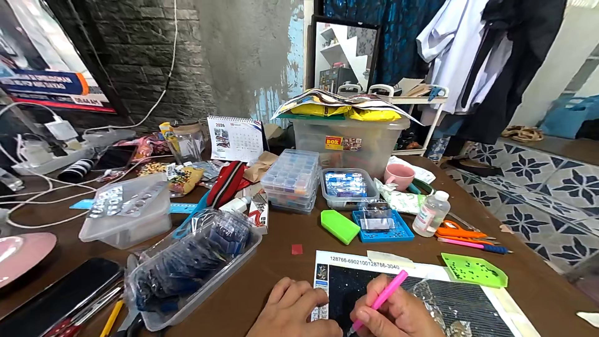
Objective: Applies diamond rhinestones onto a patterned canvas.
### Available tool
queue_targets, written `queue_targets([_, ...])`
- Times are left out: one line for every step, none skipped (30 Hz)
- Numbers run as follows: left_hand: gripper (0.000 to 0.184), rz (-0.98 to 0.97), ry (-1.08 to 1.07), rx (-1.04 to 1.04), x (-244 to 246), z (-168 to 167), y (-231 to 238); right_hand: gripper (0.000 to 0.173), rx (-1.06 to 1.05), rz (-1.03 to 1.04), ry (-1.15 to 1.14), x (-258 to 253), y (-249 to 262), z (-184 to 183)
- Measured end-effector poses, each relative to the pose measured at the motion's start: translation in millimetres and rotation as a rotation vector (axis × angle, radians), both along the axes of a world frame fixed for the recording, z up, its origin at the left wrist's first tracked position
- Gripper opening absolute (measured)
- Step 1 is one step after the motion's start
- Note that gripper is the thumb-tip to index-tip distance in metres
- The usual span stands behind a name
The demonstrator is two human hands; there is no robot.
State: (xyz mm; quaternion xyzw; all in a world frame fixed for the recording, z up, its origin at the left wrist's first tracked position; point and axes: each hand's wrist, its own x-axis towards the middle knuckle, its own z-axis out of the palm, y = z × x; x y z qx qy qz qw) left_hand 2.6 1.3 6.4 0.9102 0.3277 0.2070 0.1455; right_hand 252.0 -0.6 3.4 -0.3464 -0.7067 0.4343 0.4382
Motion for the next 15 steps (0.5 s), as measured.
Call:
queue_targets([0.04,-0.001,0.002,0.007,0.0,-0.3,0.0,0.012,0.003,0.0,-0.005,0.0,-0.1,-0.1])
queue_targets([0.04,-0.002,0.004,0.011,-0.1,-0.8,0.0,0.012,0.007,0.0,-0.008,0.0,0.0,-0.3])
queue_targets([0.041,-0.004,0.002,0.015,-0.1,-1.4,0.2,0.012,0.012,0.001,-0.01,0.1,0.1,-0.7])
queue_targets([0.041,-0.005,-0.006,0.024,0.0,-2.4,0.6,0.012,0.017,0.002,-0.011,0.2,0.3,-0.8])
queue_targets([0.042,-0.007,-0.014,0.034,0.1,-3.2,0.9,0.012,0.024,0.003,-0.011,0.3,0.3,-1.0])
queue_targets([0.042,-0.011,-0.021,0.042,0.1,-3.9,1.1,0.012,0.03,0.004,-0.01,0.4,0.4,-1.2])
queue_targets([0.043,-0.014,-0.023,0.045,0.2,-4.0,1.2,0.012,0.036,0.006,-0.009,0.4,0.4,-1.4])
queue_targets([0.043,-0.017,-0.026,0.046,0.2,-3.8,1.2,0.012,0.042,0.008,-0.008,0.5,0.6,-1.7])
queue_targets([0.043,-0.02,-0.029,0.047,0.4,-3.6,1.3,0.012,0.046,0.011,-0.007,0.6,0.7,-2.0])
queue_targets([0.043,-0.022,-0.034,0.053,0.5,-3.3,1.5,0.012,0.05,0.012,-0.009,0.7,1.0,-2.1])
queue_targets([0.042,-0.024,-0.04,0.061,0.8,-3.2,1.4,0.012,0.052,0.013,-0.012,0.8,1.1,-2.3])
queue_targets([0.042,-0.027,-0.046,0.068,1.1,-3.0,1.1,0.012,0.055,0.014,-0.015,0.9,1.2,-2.7])
queue_targets([0.041,-0.029,-0.052,0.074,1.4,-3.2,0.7,0.013,0.06,0.012,-0.019,1.0,1.1,-3.0])
queue_targets([0.041,-0.031,-0.053,0.077,1.7,-3.2,0.6,0.013,0.066,0.01,-0.022,0.9,1.0,-3.3])
queue_targets([0.041,-0.034,-0.047,0.078,1.8,-3.0,0.4,0.013,0.075,0.01,-0.027,0.7,0.9,-3.6])
